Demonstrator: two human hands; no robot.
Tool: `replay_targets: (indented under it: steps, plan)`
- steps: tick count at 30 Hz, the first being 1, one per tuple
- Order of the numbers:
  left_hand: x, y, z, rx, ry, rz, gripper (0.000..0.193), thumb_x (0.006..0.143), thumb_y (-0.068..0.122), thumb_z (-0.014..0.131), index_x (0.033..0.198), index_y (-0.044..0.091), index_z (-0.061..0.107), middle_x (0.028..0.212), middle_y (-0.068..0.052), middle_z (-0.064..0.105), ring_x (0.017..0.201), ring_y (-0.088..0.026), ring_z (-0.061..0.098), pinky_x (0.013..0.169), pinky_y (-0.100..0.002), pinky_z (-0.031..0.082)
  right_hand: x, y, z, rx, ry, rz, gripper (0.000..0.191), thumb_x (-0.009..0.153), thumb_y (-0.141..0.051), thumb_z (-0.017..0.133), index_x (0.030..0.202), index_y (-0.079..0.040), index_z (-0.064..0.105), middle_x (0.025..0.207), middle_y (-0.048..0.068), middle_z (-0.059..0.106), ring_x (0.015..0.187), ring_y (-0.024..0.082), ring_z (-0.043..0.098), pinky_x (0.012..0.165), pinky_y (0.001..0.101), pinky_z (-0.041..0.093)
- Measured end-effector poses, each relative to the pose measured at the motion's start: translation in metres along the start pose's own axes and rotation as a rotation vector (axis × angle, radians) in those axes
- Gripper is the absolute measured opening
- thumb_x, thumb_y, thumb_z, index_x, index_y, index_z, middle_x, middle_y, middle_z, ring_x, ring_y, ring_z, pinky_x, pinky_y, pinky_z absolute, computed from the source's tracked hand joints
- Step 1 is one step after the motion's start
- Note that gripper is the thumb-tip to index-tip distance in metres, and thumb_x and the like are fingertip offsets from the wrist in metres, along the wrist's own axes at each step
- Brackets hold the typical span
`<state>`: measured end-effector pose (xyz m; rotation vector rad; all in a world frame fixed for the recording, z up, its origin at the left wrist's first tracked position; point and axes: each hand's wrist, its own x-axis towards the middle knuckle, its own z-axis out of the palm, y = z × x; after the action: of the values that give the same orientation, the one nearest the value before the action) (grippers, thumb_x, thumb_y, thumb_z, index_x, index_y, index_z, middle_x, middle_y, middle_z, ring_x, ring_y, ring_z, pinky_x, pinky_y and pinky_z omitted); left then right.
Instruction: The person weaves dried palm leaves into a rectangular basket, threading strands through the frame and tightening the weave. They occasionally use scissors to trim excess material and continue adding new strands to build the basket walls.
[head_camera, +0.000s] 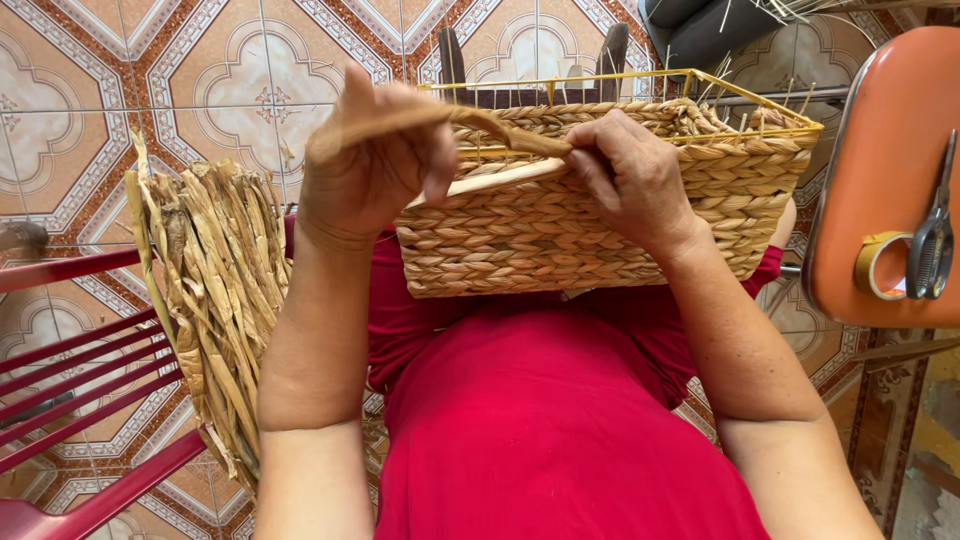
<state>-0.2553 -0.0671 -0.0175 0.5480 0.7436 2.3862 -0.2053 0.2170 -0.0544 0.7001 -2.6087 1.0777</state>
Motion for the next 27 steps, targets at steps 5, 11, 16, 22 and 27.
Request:
replay_targets:
  steps: [5,11,16,22,27]
  plan:
    - [0.02,-0.06,0.008,1.094,0.385,-0.468,0.028,0.099,0.025,0.06,0.118,0.011,0.075,0.079,-0.008,0.08,0.054,-0.011,0.071,0.047,-0.027,0.059,-0.009,0.001,0.007,0.016,0.014,0.067,0.013,0.103,0.003,0.07,0.112,-0.002,0.062,0.095,0.012,0.066,0.082,0.023,0.068,0.072,0.0349,0.055]
    - [0.029,-0.111,0.005,1.628,0.357,-0.116,0.017,0.097,0.027,0.076,0.1,0.011,0.079,0.072,-0.009,0.076,0.061,-0.019,0.071,0.054,-0.035,0.055,-0.015,0.006,0.006,0.188,-0.009,0.256,0.011,0.106,0.002,0.065,0.114,-0.003,0.059,0.09,0.005,0.068,0.076,0.016,0.07,0.068,0.0299,0.056]
    - [-0.002,-0.113,0.019,1.749,0.236,0.373,0.014,0.099,0.015,0.074,0.111,0.008,0.073,0.079,-0.008,0.072,0.064,-0.022,0.071,0.06,-0.036,0.057,-0.002,0.002,0.001,0.068,0.014,0.062,0.015,0.098,0.003,0.074,0.109,-0.005,0.067,0.103,0.01,0.067,0.085,0.02,0.068,0.072,0.0305,0.055]
    - [-0.028,-0.109,0.023,1.673,0.494,0.22,0.02,0.108,0.016,0.062,0.125,0.006,0.065,0.084,-0.007,0.074,0.057,-0.016,0.066,0.049,-0.03,0.052,-0.001,-0.01,0.002,-0.05,-0.032,-0.043,0.023,0.098,0.006,0.071,0.116,-0.007,0.072,0.108,0.009,0.067,0.093,0.021,0.073,0.08,0.0318,0.061]
    - [-0.045,-0.076,0.012,1.167,0.7,-0.333,0.019,0.108,0.024,0.061,0.119,0.011,0.07,0.063,-0.004,0.071,0.046,-0.009,0.063,0.043,-0.028,0.05,-0.003,-0.014,0.003,0.068,0.004,0.041,0.015,0.099,0.002,0.074,0.109,-0.004,0.065,0.102,0.009,0.071,0.087,0.022,0.073,0.075,0.0319,0.058]
